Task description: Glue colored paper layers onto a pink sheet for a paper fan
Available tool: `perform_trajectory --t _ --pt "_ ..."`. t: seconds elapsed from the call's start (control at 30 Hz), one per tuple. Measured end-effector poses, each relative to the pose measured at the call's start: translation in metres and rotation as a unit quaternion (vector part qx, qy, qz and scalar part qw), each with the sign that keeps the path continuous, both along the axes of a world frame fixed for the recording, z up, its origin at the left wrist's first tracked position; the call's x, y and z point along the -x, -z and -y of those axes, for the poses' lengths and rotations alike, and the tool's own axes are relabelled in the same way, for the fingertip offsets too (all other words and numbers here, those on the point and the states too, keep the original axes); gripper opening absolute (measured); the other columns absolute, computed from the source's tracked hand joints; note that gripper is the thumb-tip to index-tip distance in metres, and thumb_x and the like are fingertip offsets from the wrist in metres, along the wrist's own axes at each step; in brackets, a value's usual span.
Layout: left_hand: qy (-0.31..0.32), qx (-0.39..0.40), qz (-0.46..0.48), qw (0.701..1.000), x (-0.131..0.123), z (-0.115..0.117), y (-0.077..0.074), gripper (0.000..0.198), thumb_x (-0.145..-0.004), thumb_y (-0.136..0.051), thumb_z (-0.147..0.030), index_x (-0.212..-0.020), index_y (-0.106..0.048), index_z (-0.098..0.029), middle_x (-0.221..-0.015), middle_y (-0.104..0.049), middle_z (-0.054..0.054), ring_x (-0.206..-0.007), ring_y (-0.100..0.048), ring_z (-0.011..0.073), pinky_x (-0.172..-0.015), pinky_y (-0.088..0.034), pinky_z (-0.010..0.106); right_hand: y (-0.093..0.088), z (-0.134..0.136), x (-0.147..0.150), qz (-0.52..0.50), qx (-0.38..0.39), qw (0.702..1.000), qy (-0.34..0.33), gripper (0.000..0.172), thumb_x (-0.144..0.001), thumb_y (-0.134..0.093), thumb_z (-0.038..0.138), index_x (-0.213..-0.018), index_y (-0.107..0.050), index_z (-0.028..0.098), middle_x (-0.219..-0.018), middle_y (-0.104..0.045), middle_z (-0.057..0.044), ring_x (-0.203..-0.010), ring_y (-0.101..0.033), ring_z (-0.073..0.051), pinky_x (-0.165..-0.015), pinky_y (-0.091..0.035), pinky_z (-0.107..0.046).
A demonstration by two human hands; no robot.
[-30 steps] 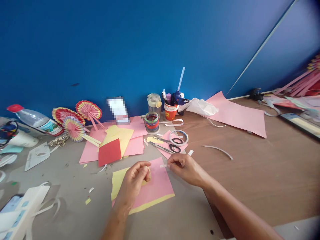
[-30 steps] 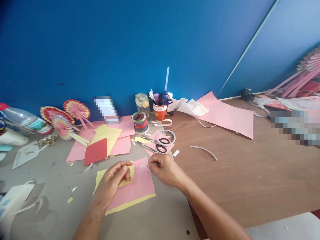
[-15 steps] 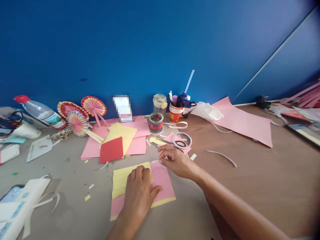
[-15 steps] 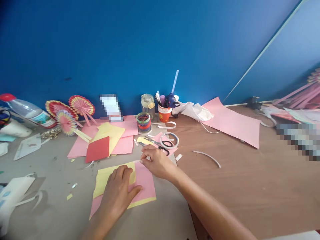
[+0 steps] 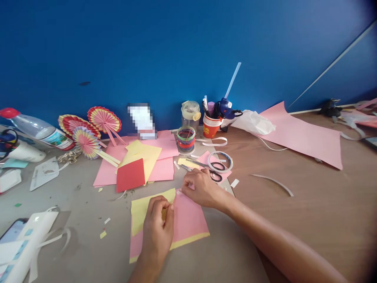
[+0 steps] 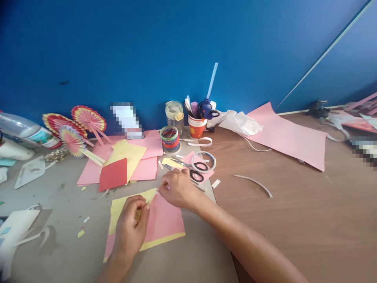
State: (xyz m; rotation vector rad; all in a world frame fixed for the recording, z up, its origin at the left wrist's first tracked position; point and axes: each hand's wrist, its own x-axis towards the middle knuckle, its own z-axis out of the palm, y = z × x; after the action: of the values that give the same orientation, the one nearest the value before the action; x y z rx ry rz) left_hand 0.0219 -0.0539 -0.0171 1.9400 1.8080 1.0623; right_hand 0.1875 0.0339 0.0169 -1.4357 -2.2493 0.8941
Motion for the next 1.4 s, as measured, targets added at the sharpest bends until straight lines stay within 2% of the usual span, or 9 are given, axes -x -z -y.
perform_trajectory --t 0.23,0.3,0.43,0.63,0.8,0.97,1.2,1.4 --pt "-0.072 0.05 0.108 0.99 0.006 0.001 0.002 0.017 -0.089 -0.049 -0.034 -0.078 -0.052 -0.021 -0.097 -0.057 0.005 -0.084 -0.057 0.0156 -0.066 -0.046 0.024 0.002 0.001 0.004 0.025 0.041 0.999 0.009 0.02 -0.082 -0.058 0.025 -0.064 -0.056 0.017 -0.068 -0.065 0.002 -0.064 -0.053 -0.011 -0.087 -0.026 -0.036" --pt "-0.102 0.085 0.147 0.98 0.009 0.001 0.004 0.022 -0.088 -0.05 -0.04 -0.079 -0.052 -0.021 -0.102 -0.058 0.005 -0.081 -0.057 0.0149 -0.064 -0.046 0.024 0.004 0.001 0.005 0.048 0.047 0.998 0.006 0.021 -0.084 -0.057 0.027 -0.065 -0.056 0.017 -0.067 -0.065 0.001 -0.062 -0.053 -0.012 -0.088 -0.026 -0.036" --pt "-0.15 0.131 0.191 0.961 0.015 0.002 0.006 0.029 -0.086 -0.051 -0.05 -0.082 -0.055 -0.021 -0.107 -0.061 0.005 -0.087 -0.057 0.017 -0.07 -0.046 0.026 0.007 0.001 0.008 0.076 0.068 0.995 0.006 0.022 -0.086 -0.055 0.028 -0.067 -0.057 0.017 -0.069 -0.066 -0.001 -0.066 -0.055 -0.014 -0.087 -0.026 -0.037" --pt "-0.156 0.136 0.218 0.954 0.016 0.0 0.011 0.033 -0.082 -0.055 -0.053 -0.08 -0.056 -0.021 -0.107 -0.061 0.005 -0.087 -0.057 0.0171 -0.069 -0.045 0.025 0.015 0.002 0.016 0.062 0.037 0.996 0.046 0.022 -0.084 -0.054 0.027 -0.065 -0.061 0.017 -0.085 -0.066 -0.004 -0.082 -0.056 -0.018 -0.079 -0.027 -0.035" --pt "-0.15 0.129 0.226 0.954 0.013 0.0 0.012 0.031 -0.083 -0.054 -0.051 -0.081 -0.056 -0.021 -0.106 -0.061 0.005 -0.084 -0.057 0.0157 -0.069 -0.046 0.024 0.021 -0.001 0.025 0.085 0.019 0.994 0.07 0.024 -0.082 -0.051 0.026 -0.062 -0.061 0.017 -0.089 -0.065 -0.006 -0.09 -0.052 -0.022 -0.075 -0.028 -0.035" --pt "-0.137 0.116 0.219 0.959 0.012 0.0 0.01 0.027 -0.085 -0.053 -0.047 -0.08 -0.055 -0.021 -0.103 -0.061 0.005 -0.082 -0.058 0.0153 -0.069 -0.047 0.024 0.026 -0.004 0.028 0.1 0.009 0.992 0.071 0.025 -0.081 -0.05 0.029 -0.062 -0.063 0.018 -0.092 -0.065 -0.007 -0.092 -0.05 -0.024 -0.075 -0.031 -0.036" --pt "-0.139 0.123 0.224 0.957 0.011 -0.001 0.01 0.026 -0.085 -0.054 -0.047 -0.082 -0.055 -0.021 -0.106 -0.061 0.005 -0.084 -0.058 0.0159 -0.069 -0.047 0.025 0.023 -0.006 0.029 0.143 0.012 0.988 0.049 0.028 -0.083 -0.047 0.031 -0.068 -0.068 0.018 -0.094 -0.065 -0.011 -0.094 -0.05 -0.028 -0.075 -0.034 -0.038" --pt "-0.141 0.124 0.221 0.957 0.012 -0.001 0.01 0.025 -0.085 -0.054 -0.046 -0.081 -0.055 -0.022 -0.102 -0.061 0.002 -0.083 -0.057 0.0145 -0.07 -0.046 0.024 0.024 -0.006 0.032 0.138 -0.001 0.988 0.067 0.025 -0.081 -0.049 0.033 -0.07 -0.067 0.019 -0.092 -0.065 -0.01 -0.093 -0.05 -0.027 -0.076 -0.034 -0.038"
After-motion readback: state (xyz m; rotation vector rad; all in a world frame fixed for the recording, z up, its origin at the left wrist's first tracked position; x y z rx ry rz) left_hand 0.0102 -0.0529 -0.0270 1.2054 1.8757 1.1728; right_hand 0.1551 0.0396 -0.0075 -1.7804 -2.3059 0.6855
